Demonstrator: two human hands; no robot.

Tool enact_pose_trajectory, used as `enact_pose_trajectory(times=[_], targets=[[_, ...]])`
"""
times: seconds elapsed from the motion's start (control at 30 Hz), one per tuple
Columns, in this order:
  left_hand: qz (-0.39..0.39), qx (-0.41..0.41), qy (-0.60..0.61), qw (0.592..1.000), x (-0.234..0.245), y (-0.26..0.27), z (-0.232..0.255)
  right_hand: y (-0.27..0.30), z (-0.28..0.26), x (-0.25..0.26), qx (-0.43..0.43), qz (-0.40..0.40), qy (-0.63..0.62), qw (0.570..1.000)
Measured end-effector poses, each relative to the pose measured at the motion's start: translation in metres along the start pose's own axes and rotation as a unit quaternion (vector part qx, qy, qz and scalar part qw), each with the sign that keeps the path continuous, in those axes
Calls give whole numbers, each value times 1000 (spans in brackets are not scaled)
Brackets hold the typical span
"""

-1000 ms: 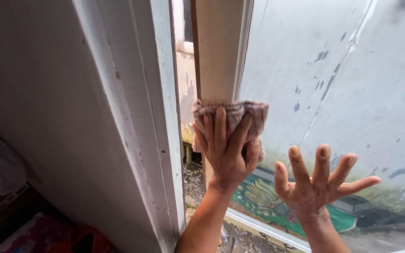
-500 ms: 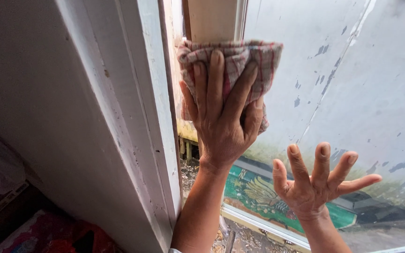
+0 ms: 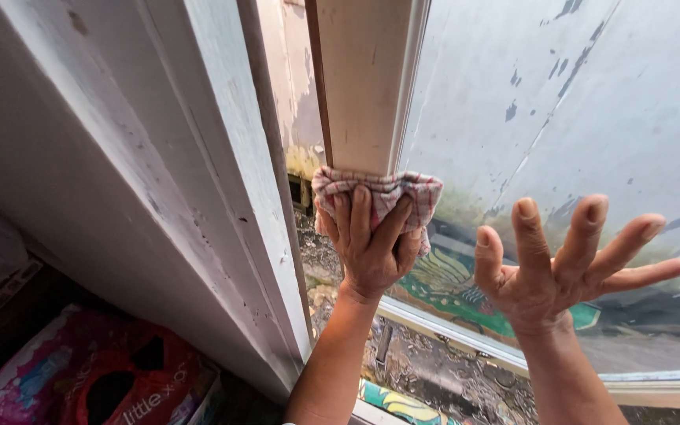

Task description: Wiping a glass door or window with a cloth.

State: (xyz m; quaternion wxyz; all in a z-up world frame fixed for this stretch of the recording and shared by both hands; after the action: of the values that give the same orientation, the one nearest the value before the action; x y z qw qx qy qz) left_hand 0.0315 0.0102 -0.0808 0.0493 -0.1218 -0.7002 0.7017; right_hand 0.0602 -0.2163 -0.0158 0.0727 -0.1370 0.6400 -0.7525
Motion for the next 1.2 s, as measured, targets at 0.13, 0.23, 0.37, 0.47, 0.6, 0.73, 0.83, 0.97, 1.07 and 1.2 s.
enact_pose_trajectory(times=[0.13, 0.23, 0.37, 0.47, 0.6, 0.73, 0.83, 0.97, 1.07, 1.2], targets=[[-17, 20, 9, 1000, -12, 69, 4, 12, 14, -11, -20, -29, 33, 999], [-11, 19, 25, 999, -19, 106, 5, 13, 15, -12, -8, -25, 34, 999], [-13, 24, 28, 999, -19, 109, 6, 13, 15, -14, -17, -29, 39, 999], [-3, 25, 31, 999, -19, 90, 6, 12, 14, -13, -16, -23, 42, 999], [18, 23, 25, 999, -13, 41, 6, 7, 6, -6, -26, -25, 39, 999], [36, 24, 17, 999, 4, -33, 8, -7, -14, 10, -11, 11, -4, 1000], [40, 24, 14, 999, 10, -82, 7, -10, -14, 10, -20, 11, -11, 1000], [41, 31, 21, 998, 13, -112, 5, -11, -13, 5, -22, -6, -10, 1000], [30, 24, 15, 999, 7, -99, 0, -10, -11, -1, -16, -6, -11, 1000], [14, 14, -2, 1000, -3, -48, -4, 0, -3, -6, 0, -11, -2, 1000]])
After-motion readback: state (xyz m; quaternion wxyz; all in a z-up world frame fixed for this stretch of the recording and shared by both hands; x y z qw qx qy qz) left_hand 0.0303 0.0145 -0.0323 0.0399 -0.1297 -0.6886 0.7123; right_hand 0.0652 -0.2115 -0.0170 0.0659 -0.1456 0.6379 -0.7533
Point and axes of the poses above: each hand's wrist, its own y-axis away from the middle knuckle, its own x-axis out of the back of the hand, z = x × y, the point moved 4 cm from there along -y, towards the middle knuckle, and after that the axes turned 13 degrees about -x, right-handed, at the moved point
